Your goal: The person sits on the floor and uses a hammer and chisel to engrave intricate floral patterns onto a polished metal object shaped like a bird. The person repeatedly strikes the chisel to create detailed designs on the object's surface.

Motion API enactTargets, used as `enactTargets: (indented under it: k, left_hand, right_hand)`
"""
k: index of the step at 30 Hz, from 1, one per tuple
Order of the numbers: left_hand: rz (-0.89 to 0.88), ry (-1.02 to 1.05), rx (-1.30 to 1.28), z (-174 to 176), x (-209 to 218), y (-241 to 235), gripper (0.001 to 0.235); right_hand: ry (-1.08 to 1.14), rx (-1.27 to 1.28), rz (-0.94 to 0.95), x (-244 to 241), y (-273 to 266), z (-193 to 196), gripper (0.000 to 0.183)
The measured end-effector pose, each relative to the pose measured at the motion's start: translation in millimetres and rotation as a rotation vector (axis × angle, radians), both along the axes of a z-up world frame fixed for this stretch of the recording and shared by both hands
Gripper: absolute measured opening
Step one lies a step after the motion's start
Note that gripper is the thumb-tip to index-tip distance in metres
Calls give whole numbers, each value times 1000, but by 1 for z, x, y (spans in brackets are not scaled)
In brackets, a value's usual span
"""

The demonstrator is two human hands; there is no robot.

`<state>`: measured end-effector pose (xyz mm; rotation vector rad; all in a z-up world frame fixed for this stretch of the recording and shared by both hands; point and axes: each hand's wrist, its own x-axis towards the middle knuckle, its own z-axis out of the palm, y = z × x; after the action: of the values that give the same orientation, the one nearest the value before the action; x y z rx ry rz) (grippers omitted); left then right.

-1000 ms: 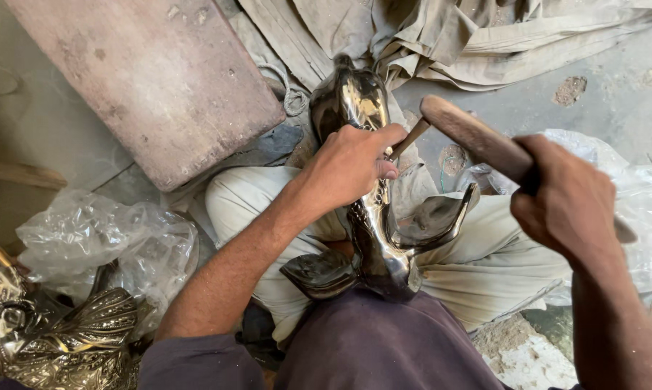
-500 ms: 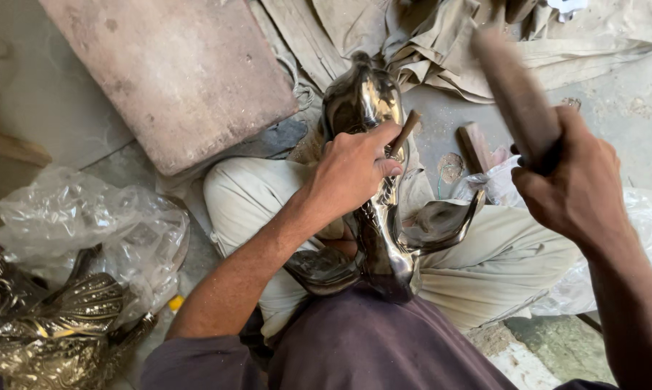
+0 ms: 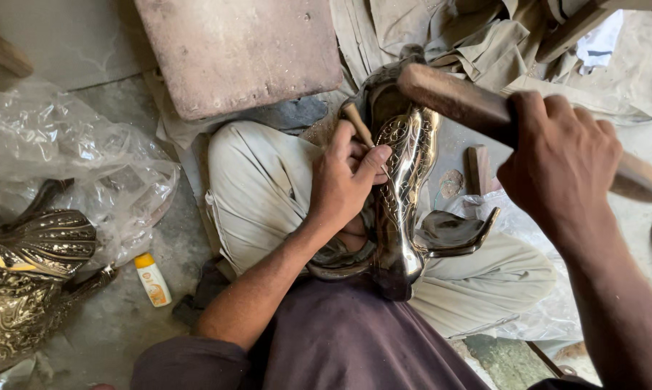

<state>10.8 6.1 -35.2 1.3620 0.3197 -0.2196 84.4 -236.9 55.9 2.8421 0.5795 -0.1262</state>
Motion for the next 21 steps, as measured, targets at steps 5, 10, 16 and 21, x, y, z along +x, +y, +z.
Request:
enactTargets:
  k: [5,10,16,21]
  left_hand:
    - [-28,-1,86,-4,-1,-1,30]
    - [-33,-25,84,-5,-4,-1,32]
    - [-5,-53,73,-3,-6,-5,30]
    - [-14,9,98,2,-4,-3,30]
  right_hand:
    - [-11,-164,101,39,27,11,21]
    - [-195,-43,347,66,67,37,29]
    - [-169,-124,433,77,105,43,14]
    - [-85,-136,376,82,116,43,16]
